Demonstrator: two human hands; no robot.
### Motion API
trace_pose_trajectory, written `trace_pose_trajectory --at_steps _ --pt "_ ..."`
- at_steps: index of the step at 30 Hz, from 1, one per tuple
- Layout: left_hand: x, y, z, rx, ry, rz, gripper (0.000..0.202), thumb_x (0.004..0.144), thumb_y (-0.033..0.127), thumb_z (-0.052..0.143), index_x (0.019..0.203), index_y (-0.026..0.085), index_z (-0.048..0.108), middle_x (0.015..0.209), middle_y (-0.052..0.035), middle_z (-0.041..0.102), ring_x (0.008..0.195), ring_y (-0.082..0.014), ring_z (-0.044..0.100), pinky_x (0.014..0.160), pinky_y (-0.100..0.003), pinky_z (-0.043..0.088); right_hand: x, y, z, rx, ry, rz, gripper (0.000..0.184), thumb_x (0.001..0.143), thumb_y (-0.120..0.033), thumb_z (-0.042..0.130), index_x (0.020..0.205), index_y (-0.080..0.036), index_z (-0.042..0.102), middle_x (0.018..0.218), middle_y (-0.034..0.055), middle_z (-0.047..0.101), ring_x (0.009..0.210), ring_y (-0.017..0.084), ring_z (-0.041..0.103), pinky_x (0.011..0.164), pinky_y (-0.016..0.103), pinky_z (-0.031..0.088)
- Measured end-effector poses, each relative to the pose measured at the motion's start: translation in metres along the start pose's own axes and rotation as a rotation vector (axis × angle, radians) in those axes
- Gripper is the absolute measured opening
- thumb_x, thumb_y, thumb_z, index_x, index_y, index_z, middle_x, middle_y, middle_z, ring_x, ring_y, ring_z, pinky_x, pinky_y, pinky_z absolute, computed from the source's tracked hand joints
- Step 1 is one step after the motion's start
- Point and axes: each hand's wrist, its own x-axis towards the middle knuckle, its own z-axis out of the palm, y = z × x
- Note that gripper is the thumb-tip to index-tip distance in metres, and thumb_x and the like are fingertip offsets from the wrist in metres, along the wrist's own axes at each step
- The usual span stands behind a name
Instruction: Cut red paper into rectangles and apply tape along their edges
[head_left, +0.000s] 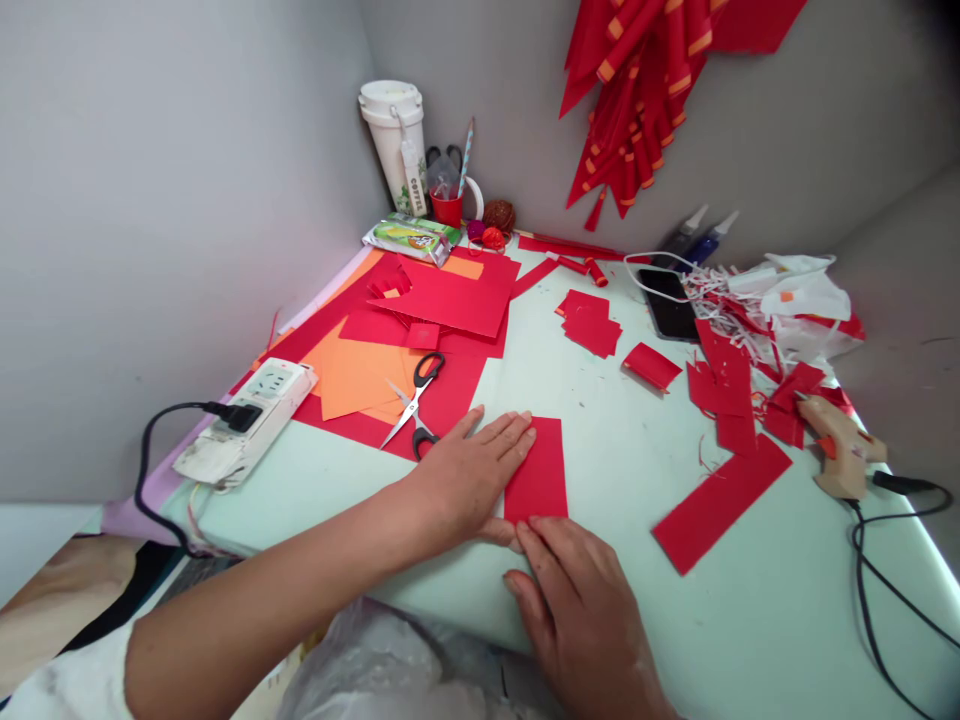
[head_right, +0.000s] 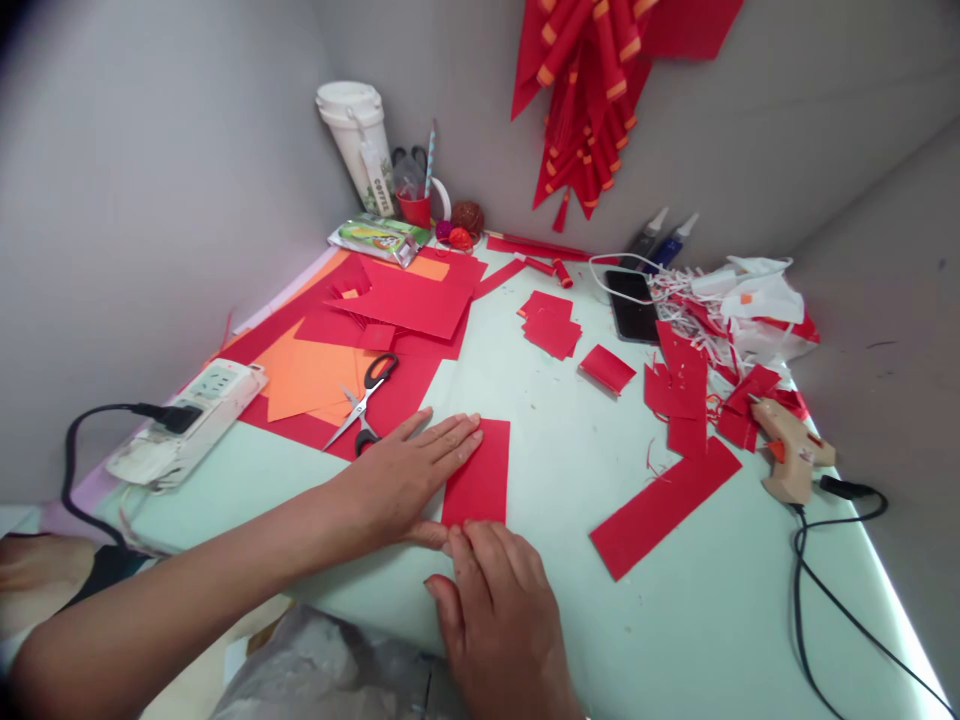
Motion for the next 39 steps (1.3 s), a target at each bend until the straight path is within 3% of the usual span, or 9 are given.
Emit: trace_pose_trajectory --at_steps 12,18,23,27,32,39 --pt "0.003 -0.003 0.011 0.001 0.033 0.002 0.103 0.074 0.076 0.050 0.148 0.009 0.026 0.156 -0.0193 0.023 0.144 -0.0295 0.023 0.115 -0.049 0.006 -0.027 0.007 -0.004 -0.145 0.020 -0.030 0.026 0.099 -0.021 0.044 0.105 -0.009 0.066 0.098 0.0117 0.074 0.092 0.025 0.066 0.082 0.040 0.047" --pt "0.003 -0.003 0.012 -0.002 0.031 0.001 0.103 0.074 0.076 0.050 0.148 0.009 0.026 0.156 -0.0192 0.023 0.145 -0.0298 0.022 0.115 -0.050 0.007 -0.018 0.005 -0.010 -0.156 0.018 -0.012 0.029 0.100 -0.024 0.041 0.102 -0.011 0.067 0.095 0.0107 0.074 0.091 0.025 0.067 0.082 0.042 0.047" --pt "0.005 -0.005 0.017 0.001 0.056 0.001 0.103 0.072 0.077 0.051 0.148 0.012 0.027 0.156 -0.0184 0.024 0.145 -0.0304 0.022 0.115 -0.050 0.006 -0.006 -0.002 -0.002 -0.112 -0.007 -0.011 0.029 0.099 -0.022 0.041 0.108 -0.009 0.065 0.101 0.0122 0.073 0.097 0.024 0.065 0.086 0.042 0.048" --pt "0.005 -0.005 0.018 -0.004 0.062 0.009 0.105 0.072 0.077 0.051 0.149 0.011 0.025 0.156 -0.0185 0.024 0.145 -0.0304 0.022 0.115 -0.050 0.006 -0.015 0.000 0.002 -0.144 -0.012 -0.042 0.027 0.099 -0.018 0.041 0.105 -0.008 0.066 0.098 0.0121 0.073 0.094 0.025 0.066 0.085 0.042 0.049" --pt "0.003 -0.004 0.017 -0.013 0.070 0.005 0.103 0.074 0.076 0.049 0.148 0.009 0.025 0.156 -0.0189 0.023 0.144 -0.0288 0.023 0.116 -0.050 0.006 -0.026 0.007 -0.010 -0.216 -0.004 -0.048 0.032 0.100 -0.020 0.037 0.102 -0.009 0.067 0.095 0.0125 0.073 0.090 0.025 0.067 0.080 0.042 0.050" --pt "-0.002 -0.005 0.011 -0.014 0.116 0.022 0.107 0.069 0.077 0.057 0.146 0.008 0.031 0.154 -0.0223 0.026 0.144 -0.0331 0.023 0.116 -0.053 0.011 -0.016 0.001 -0.004 -0.134 -0.049 -0.017 0.030 0.097 -0.017 0.039 0.110 -0.013 0.066 0.106 0.0118 0.072 0.102 0.023 0.066 0.086 0.041 0.052"
